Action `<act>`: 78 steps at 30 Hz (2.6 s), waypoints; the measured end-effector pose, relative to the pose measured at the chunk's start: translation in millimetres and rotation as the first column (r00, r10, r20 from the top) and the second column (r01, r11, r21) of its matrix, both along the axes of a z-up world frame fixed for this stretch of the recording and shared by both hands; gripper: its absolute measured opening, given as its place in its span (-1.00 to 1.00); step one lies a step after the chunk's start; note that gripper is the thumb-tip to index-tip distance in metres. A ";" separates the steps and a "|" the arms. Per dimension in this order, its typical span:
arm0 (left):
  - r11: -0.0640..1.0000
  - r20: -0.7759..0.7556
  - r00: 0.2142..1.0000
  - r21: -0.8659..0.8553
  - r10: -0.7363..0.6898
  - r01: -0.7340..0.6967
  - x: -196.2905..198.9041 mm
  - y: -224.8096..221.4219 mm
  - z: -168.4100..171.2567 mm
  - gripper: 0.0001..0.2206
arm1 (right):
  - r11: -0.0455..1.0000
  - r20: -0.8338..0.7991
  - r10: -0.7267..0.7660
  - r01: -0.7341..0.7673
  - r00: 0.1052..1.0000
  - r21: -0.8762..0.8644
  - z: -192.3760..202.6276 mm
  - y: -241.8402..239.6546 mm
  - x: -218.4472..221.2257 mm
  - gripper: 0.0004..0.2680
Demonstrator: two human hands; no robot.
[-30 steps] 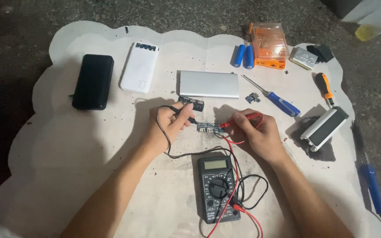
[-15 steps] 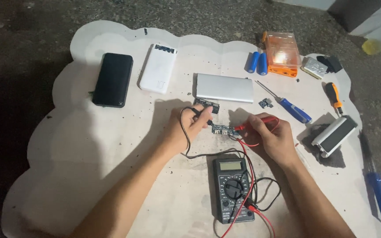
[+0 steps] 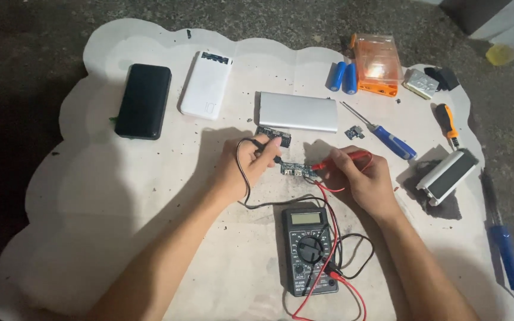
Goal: Testing a small circuit board using a digital multimeter to check for connectivity or voltage at various points.
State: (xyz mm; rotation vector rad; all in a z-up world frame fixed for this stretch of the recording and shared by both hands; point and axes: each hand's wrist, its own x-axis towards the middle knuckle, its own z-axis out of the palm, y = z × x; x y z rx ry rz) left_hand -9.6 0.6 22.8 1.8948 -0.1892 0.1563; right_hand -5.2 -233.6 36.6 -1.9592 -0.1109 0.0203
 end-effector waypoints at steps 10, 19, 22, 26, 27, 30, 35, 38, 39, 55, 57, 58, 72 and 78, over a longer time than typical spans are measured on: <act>0.999 0.012 0.999 -0.023 0.035 -0.034 -3.3 -2.2 -3.3 -0.67 | 0.994 -0.055 -0.064 0.068 0.996 0.086 1.5 -0.1 -3.1 -0.84; 0.999 -0.069 0.998 -0.051 0.013 -0.016 3.1 0.9 2.9 -0.65 | 0.999 -0.038 -0.034 0.036 0.999 0.041 0.7 -1.0 6.3 -0.86; 1.000 -0.052 0.999 -0.025 0.015 -0.016 2.8 0.4 -4.2 -0.67 | 1.000 -0.020 0.001 0.000 1.000 0.029 -2.6 -3.1 4.7 -0.86; 1.000 -0.117 0.993 -0.010 0.004 -0.005 -0.9 2.5 9.5 -0.67 | 0.999 -0.022 0.001 0.000 1.000 0.038 -1.5 -3.5 6.3 -0.88; 1.000 -0.116 0.993 0.010 0.003 -0.002 -2.0 1.9 13.2 -0.66 | 0.999 -0.020 0.006 -0.005 1.000 0.039 -1.8 -4.4 5.9 -0.88; 1.000 -0.101 0.995 0.030 0.010 -0.007 -0.4 0.0 7.2 -0.68 | 0.999 -0.040 0.000 0.002 0.999 0.054 -1.1 -1.5 3.5 -0.87; 1.000 -0.080 0.997 0.029 0.007 -0.004 -1.8 0.1 9.6 -0.66 | 0.999 -0.017 0.006 -0.006 1.000 0.044 -3.2 -3.1 3.2 -0.88; 1.000 -0.073 0.997 0.020 0.004 -0.003 -1.1 0.1 9.5 -0.66 | 0.999 -0.012 0.009 -0.009 1.000 0.042 -3.5 -4.2 3.1 -0.88; 1.000 -0.070 0.998 0.018 0.004 -0.003 -0.2 0.8 8.4 -0.66 | 1.000 -0.002 0.016 -0.016 1.000 0.025 -4.2 -3.8 3.5 -0.88; 0.998 0.021 0.999 -0.057 0.024 -0.023 0.0 -3.5 2.4 -0.66 | 0.995 -0.032 -0.011 0.014 0.999 0.101 -2.6 -3.5 5.7 -0.88; 0.999 0.028 0.999 0.023 -0.026 0.025 -0.5 -3.6 -2.7 -0.62 | 0.998 0.008 0.002 -0.003 1.000 0.055 -2.9 -2.8 3.8 -0.87; 0.999 0.026 0.999 0.025 -0.022 0.021 -2.8 -2.4 -0.1 -0.62 | 0.998 0.006 0.006 -0.006 1.000 0.057 -4.1 -4.0 4.3 -0.87; 1.000 0.058 0.998 -0.003 -0.009 0.009 -4.1 -4.2 -0.1 -0.63 | 1.000 -0.006 0.018 -0.018 1.000 0.017 -2.2 -4.3 3.6 -0.86; 0.999 0.028 0.999 0.030 -0.035 0.034 -2.2 -6.8 -3.1 -0.68 | 0.997 -0.037 0.024 -0.021 0.999 0.076 0.3 -2.9 2.1 -0.87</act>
